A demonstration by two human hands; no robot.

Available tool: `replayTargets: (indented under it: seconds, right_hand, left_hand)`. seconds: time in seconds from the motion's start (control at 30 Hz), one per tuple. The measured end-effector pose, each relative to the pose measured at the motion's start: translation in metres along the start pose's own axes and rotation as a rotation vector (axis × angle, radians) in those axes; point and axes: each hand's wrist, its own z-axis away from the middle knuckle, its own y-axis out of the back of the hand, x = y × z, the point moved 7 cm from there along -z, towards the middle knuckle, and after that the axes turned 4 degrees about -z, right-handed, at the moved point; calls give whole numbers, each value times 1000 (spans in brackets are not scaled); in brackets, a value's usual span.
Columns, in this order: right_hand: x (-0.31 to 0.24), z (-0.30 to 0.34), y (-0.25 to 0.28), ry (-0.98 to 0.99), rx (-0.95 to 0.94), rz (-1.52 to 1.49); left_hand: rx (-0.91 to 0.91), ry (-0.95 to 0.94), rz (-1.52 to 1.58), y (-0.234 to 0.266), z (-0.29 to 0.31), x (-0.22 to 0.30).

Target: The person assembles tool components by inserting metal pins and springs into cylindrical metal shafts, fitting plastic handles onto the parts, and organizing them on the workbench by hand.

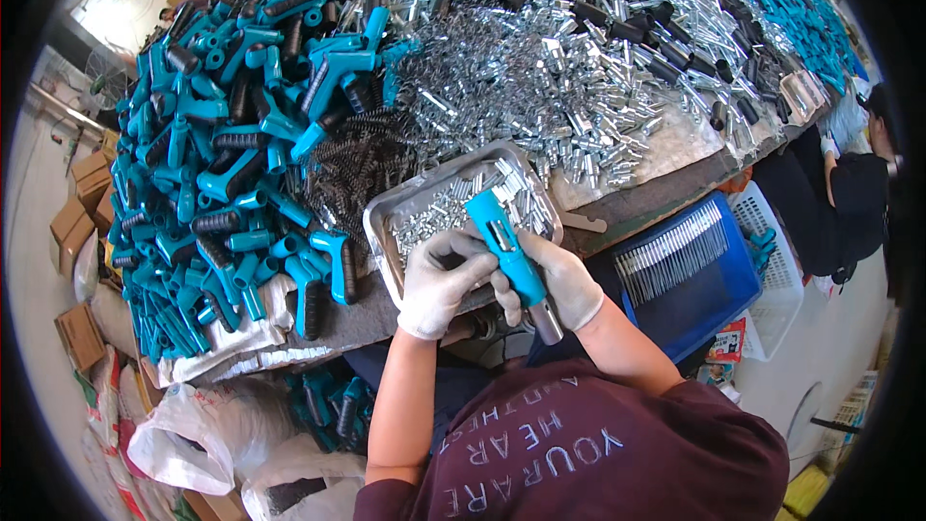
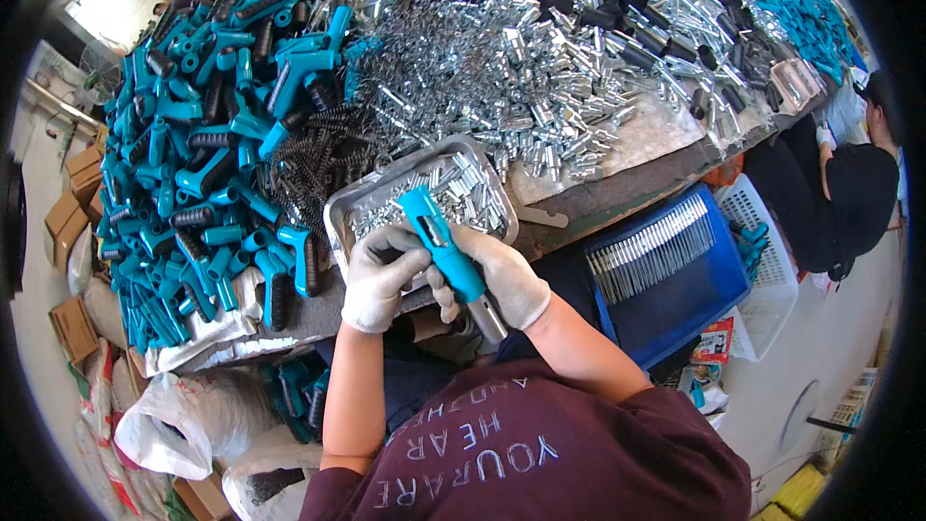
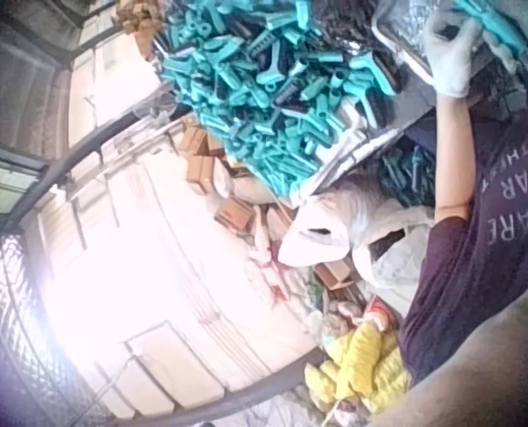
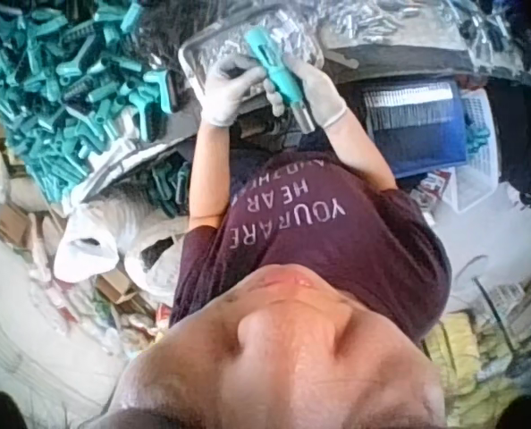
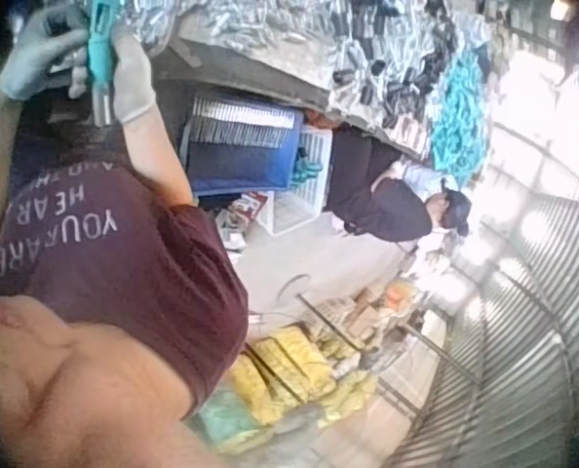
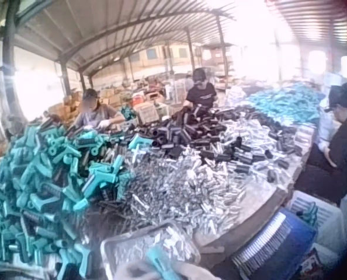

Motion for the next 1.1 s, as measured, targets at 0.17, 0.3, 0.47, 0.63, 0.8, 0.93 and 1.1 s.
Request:
replayTargets:
  seconds: [0.17, 0.3, 0.47, 0.63, 0.8, 0.93, 1.1]
  right_hand:
    - [15, 2, -12, -99, -203, -124]
    - [30, 8, -21, -202, -557, -357]
    - [26, 14, -21, -187, -566, -365]
    - [-5, 9, -18, -23, -312, -233]
    - [-43, 5, 25, 400, 179, -40]
    - [-64, 22, 22, 585, 197, 138]
    - [-112, 41, 53, 788, 284, -43]
  left_hand:
    - [-156, 170, 517, -12, 12, -20]
    - [-180, 165, 441, -21, 12, -15]
    - [-203, 97, 328, -30, 11, -2]
    - [55, 34, -348, -18, -4, 1]
    - [-127, -219, -898, -62, 3, -16]
    - [-198, -52, -444, -85, 5, -51]
    - [-400, 291, -164, -105, 12, -37]
